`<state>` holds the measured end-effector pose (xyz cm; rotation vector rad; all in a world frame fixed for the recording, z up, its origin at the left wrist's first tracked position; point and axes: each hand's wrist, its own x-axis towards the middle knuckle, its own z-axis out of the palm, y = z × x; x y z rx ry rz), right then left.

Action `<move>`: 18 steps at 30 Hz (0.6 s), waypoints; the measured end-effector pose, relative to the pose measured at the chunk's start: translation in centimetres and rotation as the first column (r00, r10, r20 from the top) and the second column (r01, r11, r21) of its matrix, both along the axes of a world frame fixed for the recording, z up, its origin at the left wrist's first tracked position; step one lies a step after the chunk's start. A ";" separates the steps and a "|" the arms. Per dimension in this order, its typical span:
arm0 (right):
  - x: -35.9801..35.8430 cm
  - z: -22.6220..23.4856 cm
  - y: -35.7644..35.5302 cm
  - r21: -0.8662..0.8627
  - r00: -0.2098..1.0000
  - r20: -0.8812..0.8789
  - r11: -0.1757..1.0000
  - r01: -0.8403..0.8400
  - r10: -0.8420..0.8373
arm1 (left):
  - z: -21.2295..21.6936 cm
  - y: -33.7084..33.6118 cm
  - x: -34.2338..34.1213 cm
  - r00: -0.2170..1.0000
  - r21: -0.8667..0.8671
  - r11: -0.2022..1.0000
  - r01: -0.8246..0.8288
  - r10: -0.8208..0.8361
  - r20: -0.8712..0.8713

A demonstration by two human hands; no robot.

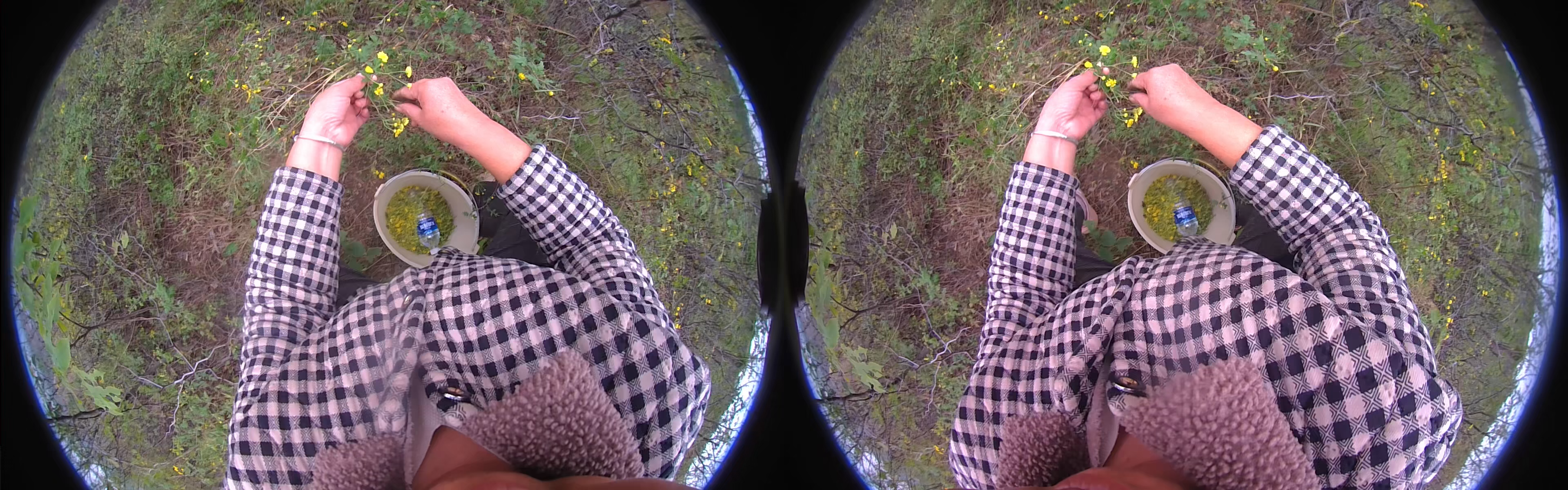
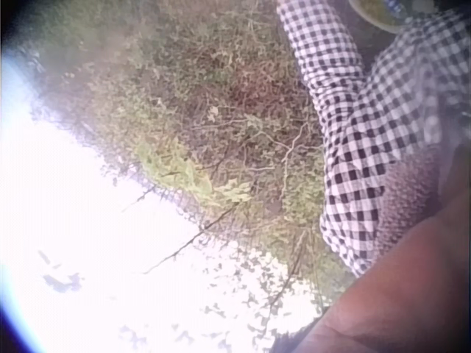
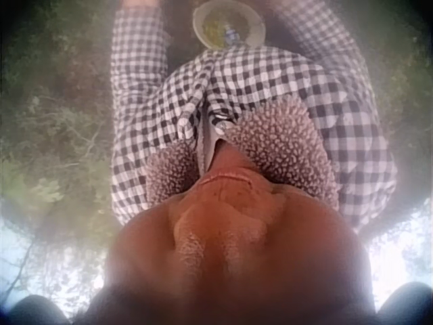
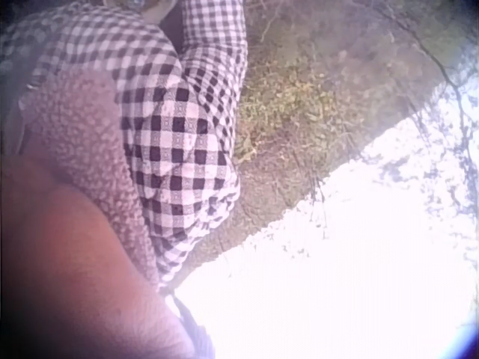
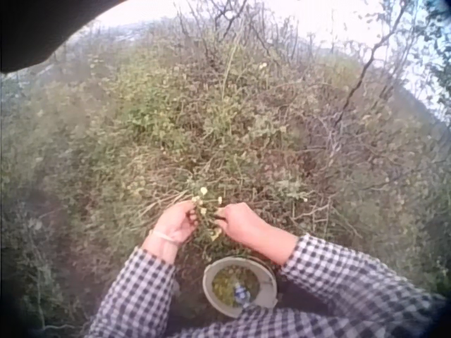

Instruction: The person picks small yellow flowers from surrounding plants and places them into a white bucket on the ground. They repeatedly reach for stems, pluck the flowers, and drop them into the bucket, which gradually fills with yellow blossoms.

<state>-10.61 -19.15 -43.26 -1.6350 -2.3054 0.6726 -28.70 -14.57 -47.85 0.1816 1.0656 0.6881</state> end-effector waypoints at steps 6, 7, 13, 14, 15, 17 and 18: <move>0.8 0.3 -2.5 -0.707 0.769 -0.350 0.690 0.157 -0.534 | -0.6 0.5 -0.2 1.000 0.019 1.000 -0.013 0.013 0.001; 0.7 0.1 -2.9 -0.755 0.693 -0.408 0.646 0.110 -0.595 | -0.7 0.6 -0.4 0.999 0.014 0.999 -0.034 0.034 -0.004; 0.3 -1.7 -3.1 -0.903 0.279 -0.426 0.423 -0.075 -0.860 | -0.4 0.6 -0.5 0.999 0.015 0.999 -0.036 0.036 0.036; 0.0 -2.1 -2.8 -0.912 0.207 -0.409 0.403 -0.069 -0.889 | -0.3 0.6 -0.5 0.999 0.009 0.999 -0.048 0.047 0.023; -0.4 -2.4 -2.5 -0.912 0.138 -0.409 0.401 -0.082 -0.902 | -0.2 0.5 -0.5 0.998 0.006 0.999 -0.052 0.051 0.026; -1.0 -2.7 -2.1 -0.924 -0.023 -0.324 0.322 -0.205 -0.946 | -0.1 0.5 -0.4 0.997 -0.009 0.997 -0.076 0.076 0.017; -1.2 -2.7 -1.9 -0.899 -0.065 -0.315 0.320 -0.298 -0.947 | 0.0 0.6 -0.3 0.998 -0.001 0.999 -0.054 0.054 0.035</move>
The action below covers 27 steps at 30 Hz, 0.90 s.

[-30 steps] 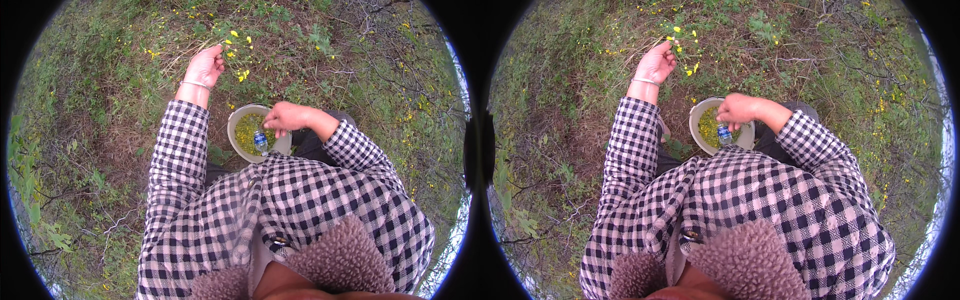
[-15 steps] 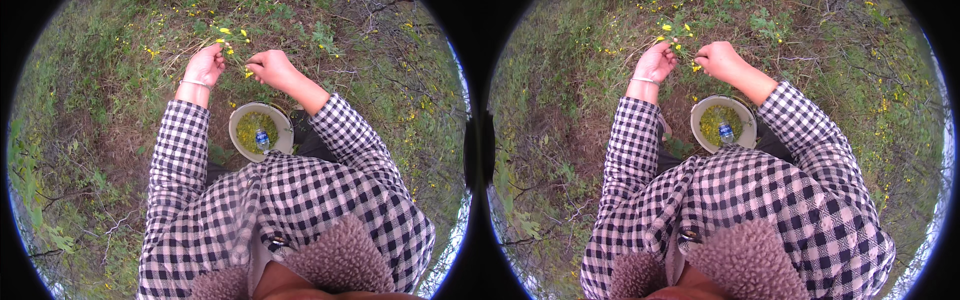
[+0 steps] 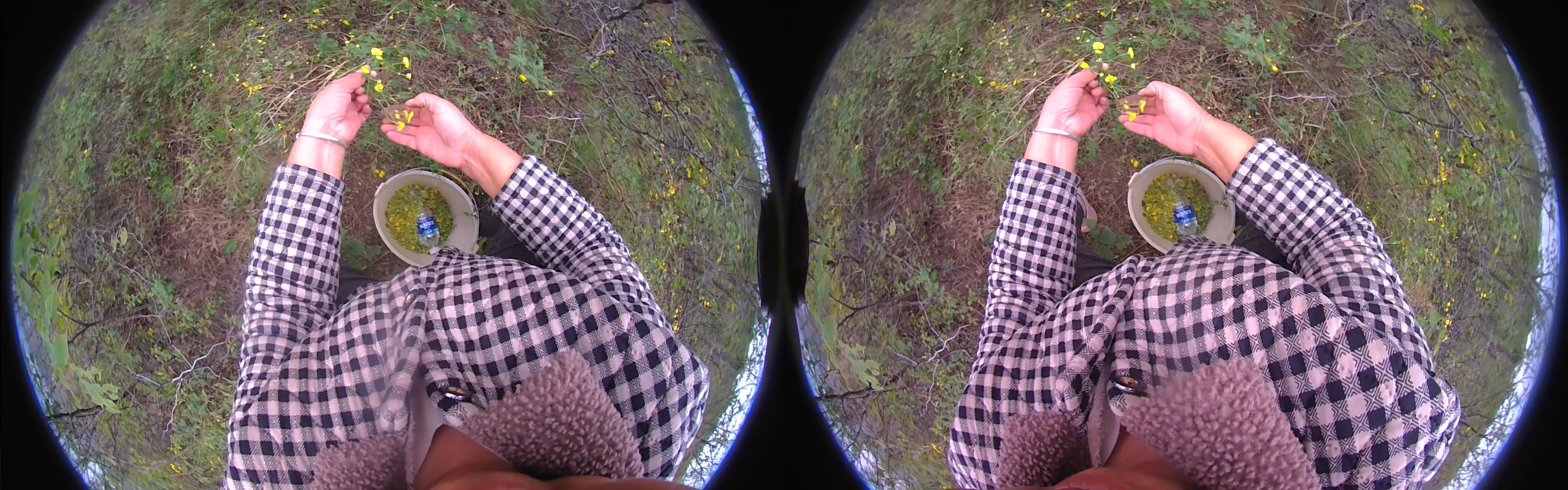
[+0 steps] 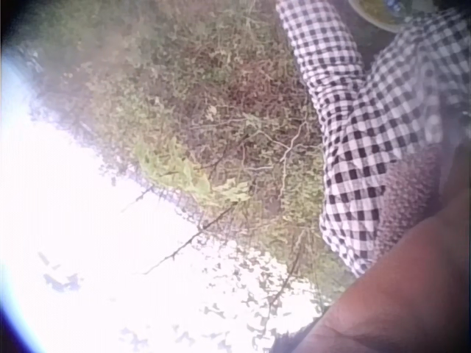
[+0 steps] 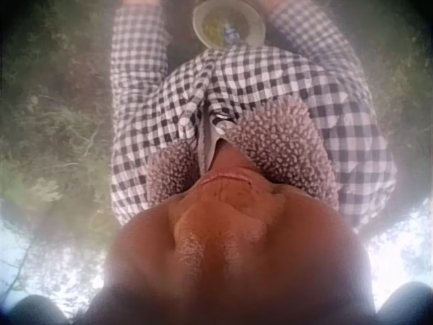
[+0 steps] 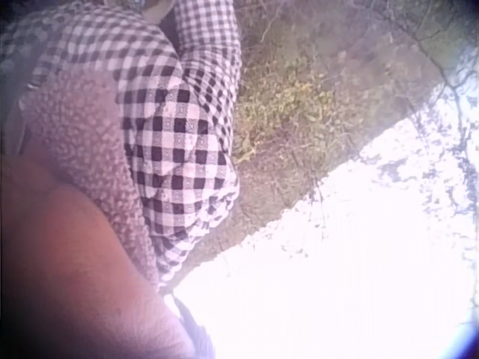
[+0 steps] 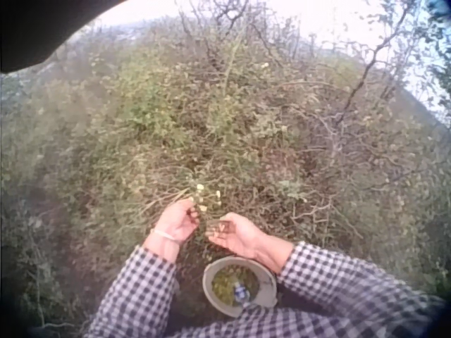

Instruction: The person picks small yellow flowers from surrounding plants and places them into a white bucket on the ground. They repeatedly reach for stems, pluck the flowers, and drop them into the bucket, which gradually fills with yellow blossoms.

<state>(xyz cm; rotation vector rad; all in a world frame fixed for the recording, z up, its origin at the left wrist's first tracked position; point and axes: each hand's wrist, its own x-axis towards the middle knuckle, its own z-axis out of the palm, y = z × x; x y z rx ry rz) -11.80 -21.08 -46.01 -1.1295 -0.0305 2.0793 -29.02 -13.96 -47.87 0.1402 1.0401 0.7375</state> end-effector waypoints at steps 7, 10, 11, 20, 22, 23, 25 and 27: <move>-0.5 1.5 0.7 0.140 0.969 -0.074 0.965 -0.222 0.234 | -0.1 0.9 0.4 0.998 0.068 0.996 0.065 -0.064 -0.018; -1.2 1.9 0.4 0.135 0.942 -0.096 0.942 -0.308 0.321 | -0.2 0.7 0.4 0.995 0.114 0.989 0.089 -0.084 -0.050; -1.4 2.1 0.2 0.119 0.940 -0.112 0.944 -0.309 0.322 | -0.2 0.6 0.4 0.994 0.128 0.987 0.097 -0.089 -0.062; -1.4 4.9 -2.2 0.192 0.911 0.046 0.892 -0.410 0.409 | 0.2 0.5 0.1 0.994 -0.001 0.998 -0.057 0.057 -0.091; -1.4 5.2 -4.2 0.261 0.860 0.109 0.821 -0.508 0.498 | 0.5 0.8 -0.3 0.981 0.020 0.991 -0.133 0.134 -0.137; -1.4 5.1 -4.7 0.246 0.702 0.364 0.664 -0.706 0.612 | 0.5 0.7 -0.4 0.989 0.019 0.996 -0.092 0.093 -0.115; -1.1 5.3 -5.5 0.128 0.300 0.668 0.292 -0.948 0.681 | 0.7 0.5 -0.5 0.995 0.018 0.999 -0.038 0.039 -0.090; -0.6 6.4 -5.3 0.089 0.105 0.868 0.056 -0.994 0.486 | 1.1 0.5 -0.6 0.989 0.065 0.998 -0.002 0.011 -0.146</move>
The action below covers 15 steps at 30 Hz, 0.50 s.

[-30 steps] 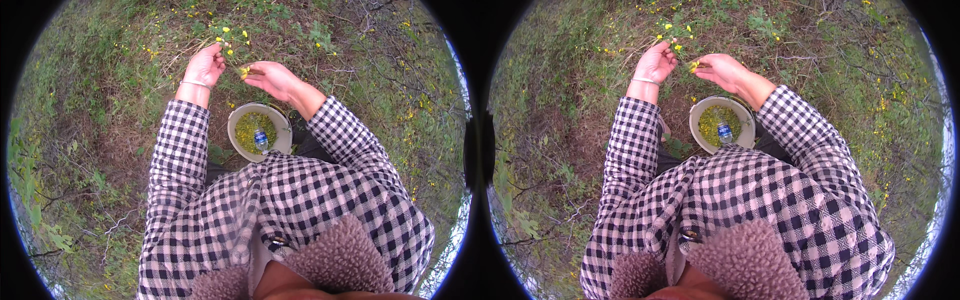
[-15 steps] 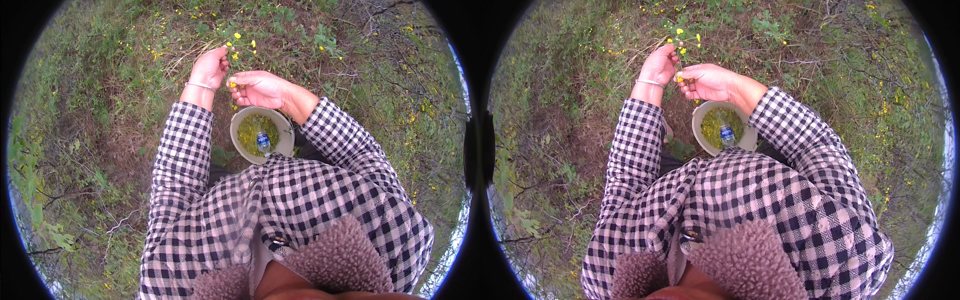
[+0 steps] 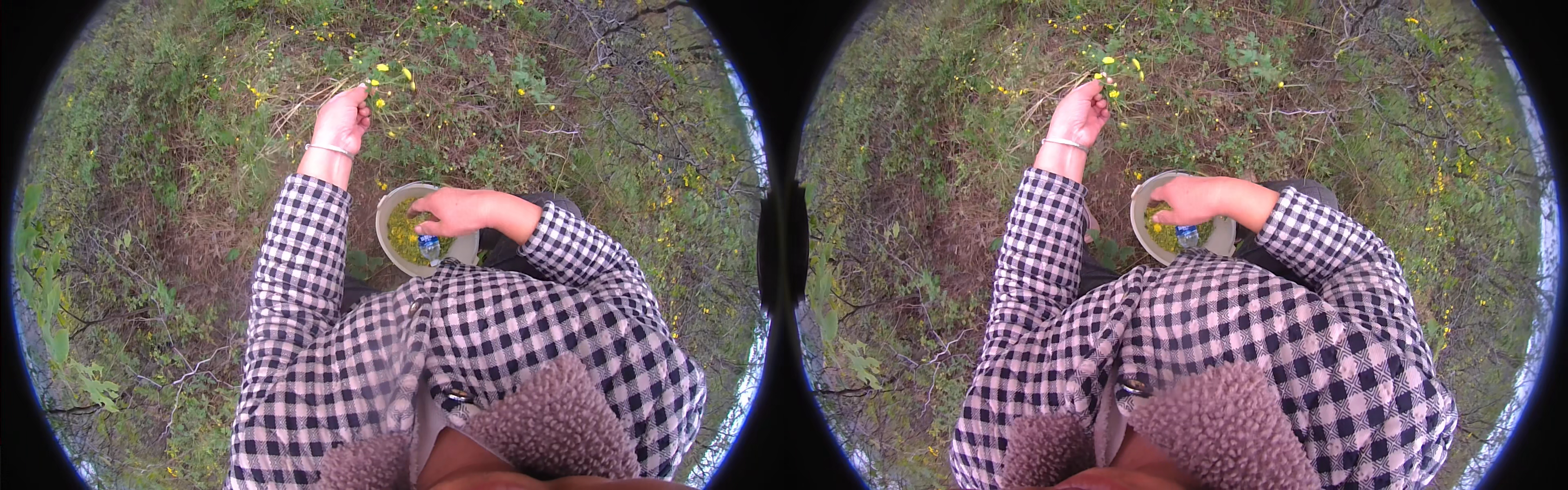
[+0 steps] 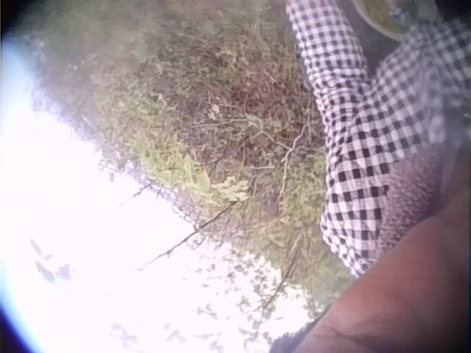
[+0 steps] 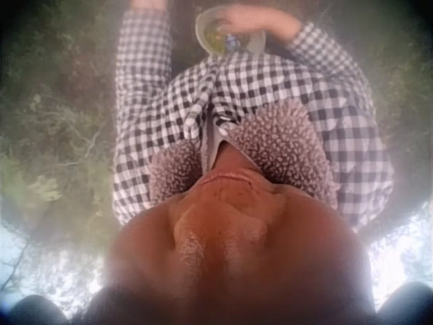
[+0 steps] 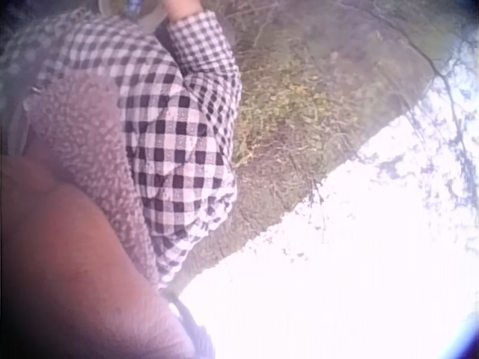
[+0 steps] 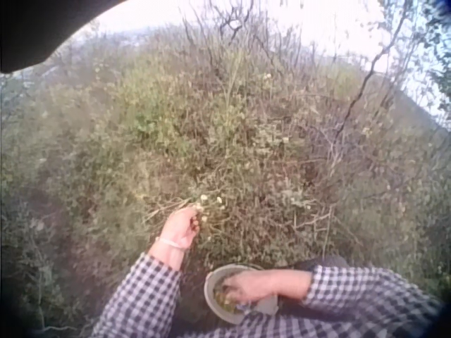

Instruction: The person picks small yellow flowers from surrounding plants and places them into a white bucket on the ground. They repeatedly reach for stems, pluck the flowers, and drop them into the bucket, which gradually fills with yellow blossoms.

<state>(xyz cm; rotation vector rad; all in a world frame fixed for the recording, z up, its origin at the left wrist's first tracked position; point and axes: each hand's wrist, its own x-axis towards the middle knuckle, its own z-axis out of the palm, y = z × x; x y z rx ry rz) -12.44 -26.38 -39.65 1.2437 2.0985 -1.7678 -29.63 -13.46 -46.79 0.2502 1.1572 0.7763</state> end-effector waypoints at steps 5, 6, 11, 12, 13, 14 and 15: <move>1.6 6.2 5.5 0.580 0.948 -0.056 0.762 0.287 -0.314 | 1.9 0.8 0.9 0.962 0.201 0.958 0.205 -0.160 -0.221; 1.6 7.4 6.6 0.736 0.926 -0.186 0.578 0.352 -0.327 | 2.5 1.0 1.4 0.954 0.219 0.948 0.230 -0.176 -0.241; 2.0 9.2 10.7 0.846 0.918 -0.014 0.484 0.222 -0.396 | 5.8 2.0 3.7 0.971 0.213 0.957 0.196 -0.158 -0.182; 2.6 9.2 10.8 0.816 0.915 -0.079 0.502 0.287 -0.396 | 6.4 2.0 4.2 0.973 0.210 0.959 0.189 -0.154 -0.172; 3.2 9.1 10.8 0.769 0.911 -0.096 0.551 0.323 -0.400 | 7.0 2.0 4.4 0.972 0.213 0.955 0.204 -0.171 -0.162; 3.8 9.1 10.8 0.704 0.904 -0.081 0.618 0.351 -0.421 | 7.4 2.0 4.7 0.972 0.205 0.958 0.201 -0.169 -0.162; 4.1 9.0 10.7 0.740 0.892 -0.250 0.520 0.427 -0.378 | 7.8 1.9 5.0 0.973 0.197 0.960 0.198 -0.168 -0.161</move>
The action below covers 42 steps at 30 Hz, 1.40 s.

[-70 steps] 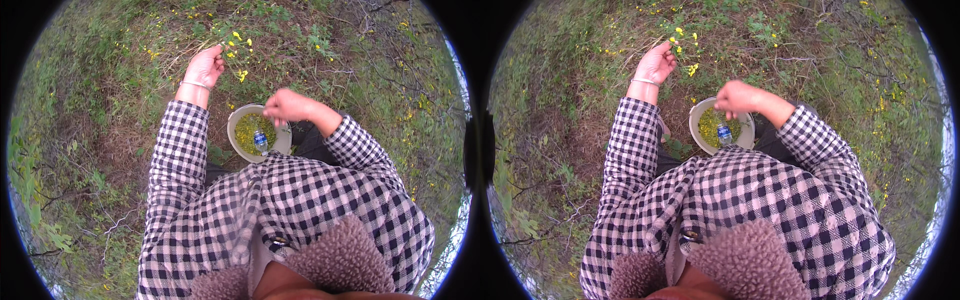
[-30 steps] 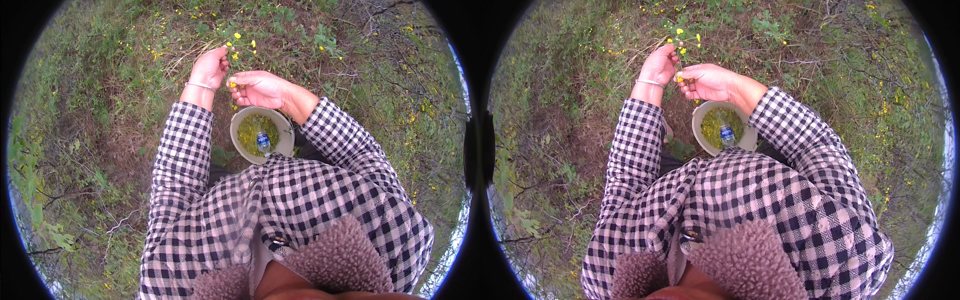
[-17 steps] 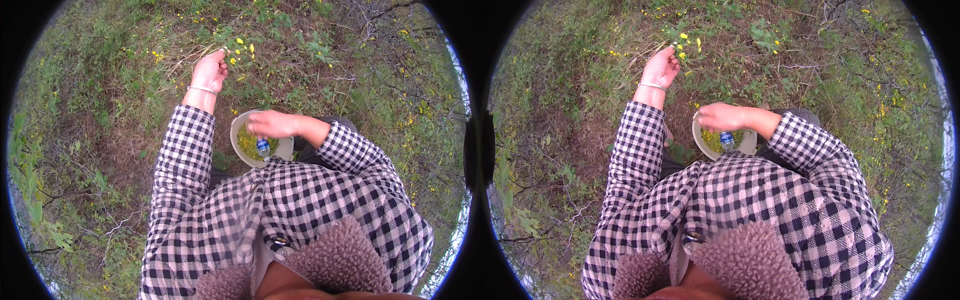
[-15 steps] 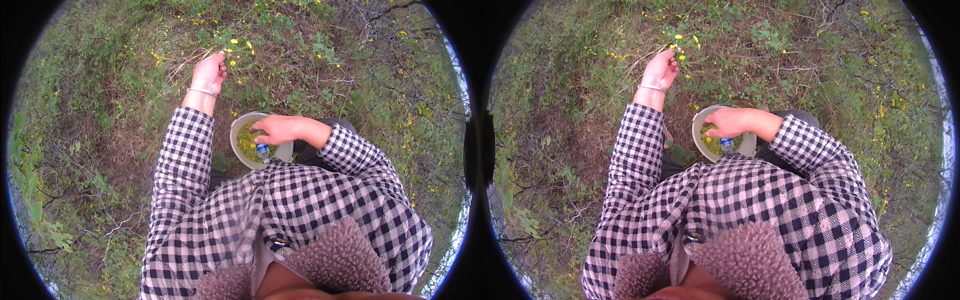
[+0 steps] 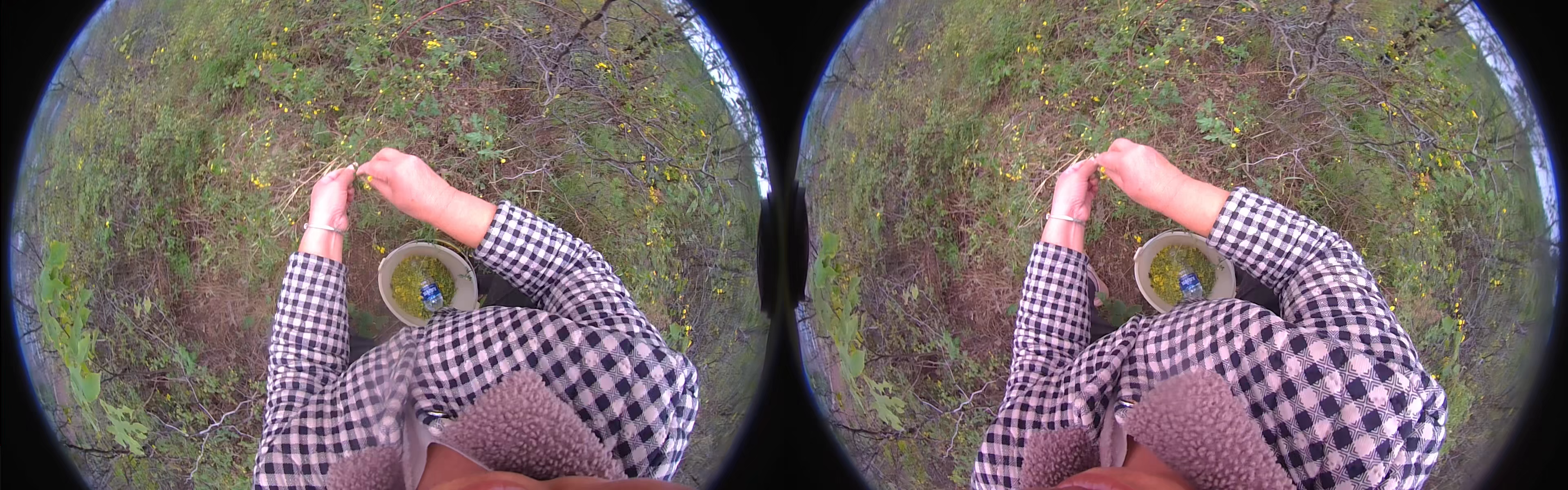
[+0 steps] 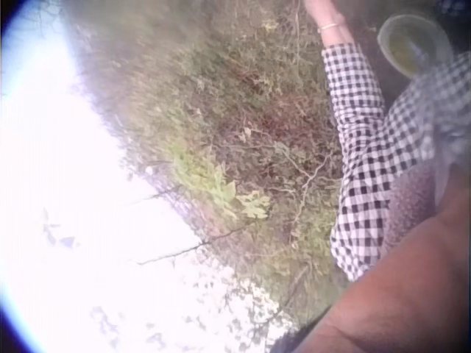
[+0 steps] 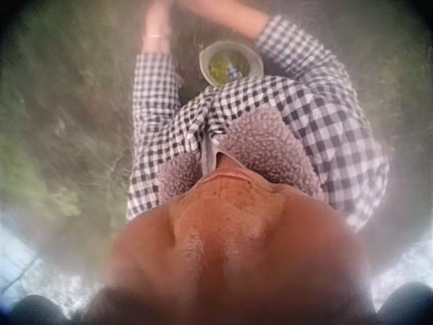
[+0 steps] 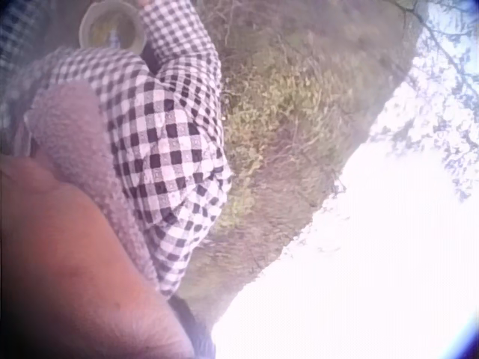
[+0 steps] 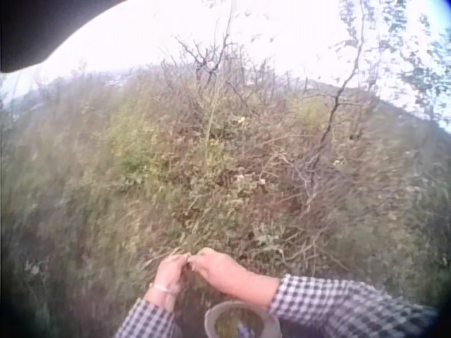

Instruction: The person picks small yellow flowers from surrounding plants and places them into a white bucket on the ground. They repeatedly reach for stems, pluck the flowers, and drop them into the bucket, which gradually fills with yellow blossoms.

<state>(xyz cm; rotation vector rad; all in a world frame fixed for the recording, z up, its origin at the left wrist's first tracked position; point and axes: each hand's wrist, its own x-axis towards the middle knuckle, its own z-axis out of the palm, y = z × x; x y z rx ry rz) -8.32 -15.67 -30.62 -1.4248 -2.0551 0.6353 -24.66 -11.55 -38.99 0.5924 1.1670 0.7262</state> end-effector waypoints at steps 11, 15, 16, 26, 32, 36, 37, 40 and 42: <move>2.8 2.2 -0.8 0.293 0.969 0.056 0.924 -0.246 0.240 | 0.7 0.6 2.9 0.992 0.014 0.999 -0.043 0.041 0.118; 3.0 4.9 -2.1 0.126 0.944 0.159 0.942 -0.311 0.291 | 1.7 -0.1 2.1 0.998 0.005 0.998 -0.058 0.058 0.026; 2.8 5.5 -2.4 0.189 0.951 0.102 0.933 -0.306 0.291 | 2.0 -0.1 1.7 0.995 -0.002 0.995 -0.095 0.095 -0.006; 0.9 5.7 -6.7 -0.025 0.911 -0.178 0.924 -0.382 0.372 | 2.9 1.3 -0.6 0.971 0.150 0.989 0.017 0.019 -0.238; -0.6 1.5 -10.1 -0.405 0.828 -0.161 0.729 -0.552 0.537 | 2.6 1.2 -1.6 0.944 0.233 0.972 0.003 0.074 -0.323; -1.0 -0.4 -11.5 -0.545 0.761 -0.122 0.598 -0.588 0.638 | 2.7 1.1 -1.5 0.939 0.237 0.972 -0.002 0.083 -0.334; -1.4 -0.6 -11.6 -0.617 0.739 -0.109 0.538 -0.574 0.664 | 2.8 1.1 -1.8 0.938 0.238 0.971 0.004 0.079 -0.339; -3.4 -0.6 -12.1 -0.550 0.724 -0.080 0.576 -0.605 0.685 | 3.5 1.0 -3.7 0.903 0.251 0.966 0.060 0.055 -0.427; -5.2 -0.3 -12.3 -0.502 0.742 -0.092 0.612 -0.610 0.664 | 3.9 0.7 -5.4 0.897 0.253 0.964 0.087 0.035 -0.440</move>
